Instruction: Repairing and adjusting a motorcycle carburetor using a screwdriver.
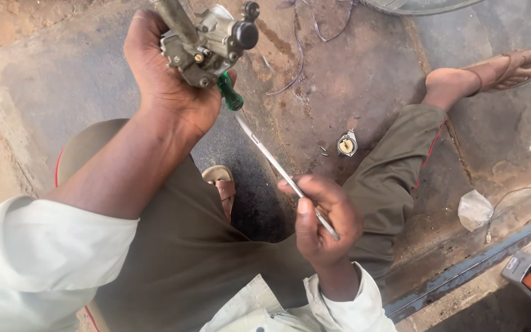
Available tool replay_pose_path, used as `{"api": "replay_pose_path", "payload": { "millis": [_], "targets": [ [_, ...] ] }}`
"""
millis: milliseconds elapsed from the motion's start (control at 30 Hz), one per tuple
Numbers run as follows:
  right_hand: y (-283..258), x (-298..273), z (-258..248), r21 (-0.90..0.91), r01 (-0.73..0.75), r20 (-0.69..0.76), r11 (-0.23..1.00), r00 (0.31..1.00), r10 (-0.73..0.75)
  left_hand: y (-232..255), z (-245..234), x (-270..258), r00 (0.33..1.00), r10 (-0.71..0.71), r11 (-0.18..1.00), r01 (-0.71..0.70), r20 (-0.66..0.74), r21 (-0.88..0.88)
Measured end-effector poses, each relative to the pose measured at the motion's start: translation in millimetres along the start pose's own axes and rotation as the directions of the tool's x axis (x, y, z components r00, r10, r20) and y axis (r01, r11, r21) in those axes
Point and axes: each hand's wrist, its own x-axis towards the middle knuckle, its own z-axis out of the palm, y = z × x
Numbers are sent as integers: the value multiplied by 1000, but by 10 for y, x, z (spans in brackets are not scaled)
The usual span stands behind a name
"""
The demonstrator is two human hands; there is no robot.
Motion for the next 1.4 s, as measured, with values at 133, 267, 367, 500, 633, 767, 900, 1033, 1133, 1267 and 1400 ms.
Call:
{"api": "replay_pose_path", "payload": {
  "millis": [133, 267, 367, 500, 633, 767, 900, 1033, 1133, 1267, 1400],
  "targets": [
    [-8, -4, -12, -34, 140, 16, 990, 990, -140, -44, -99, 87, 999, 41, 998, -39, 35, -54],
    [75, -66, -43, -5, 87, -29, 996, 996, -87, -29, -48, 37, 999, 43, 998, -42, 31, -41],
    [99, -56, -21, -47, 37, -56, 998, 998, -40, -63, -35, 3, 999, 20, 994, -15, 42, -110],
    [91, -28, -12, -49, 49, -50, 998, 997, -52, -76, 7, -40, 998, 8, 993, -2, 55, -119],
    [121, -25, -16, -28, 58, -77, 998, 995, -60, -93, -26, -19, 998, 7, 982, 6, 67, -188],
    [145, -30, 30, 0, 28, -83, 1000, 996, -28, -112, 52, -69, 999, -8, 995, 3, -52, -105],
    [152, 9, 138, -57, -5, -73, 998, 997, 1, -209, 218, -230, 999, -8, 1000, 8, -40, 17],
    [123, 53, 160, -170, 46, -51, 984, 997, -56, -360, 202, -236, 996, 2, 989, -15, 84, 148],
    [69, 130, 124, -201, 89, 6, 975, 996, -90, -370, 246, -205, 996, -53, 984, 40, 68, 174],
    [13, 217, 98, -423, 214, 172, 880, 973, -154, -483, 192, -162, 986, -162, 920, 163, -34, 355],
    [374, 146, 157, -251, 112, 80, 962, 992, -95, -422, 361, -314, 972, -235, 925, 224, -2, 307]
  ]
}}
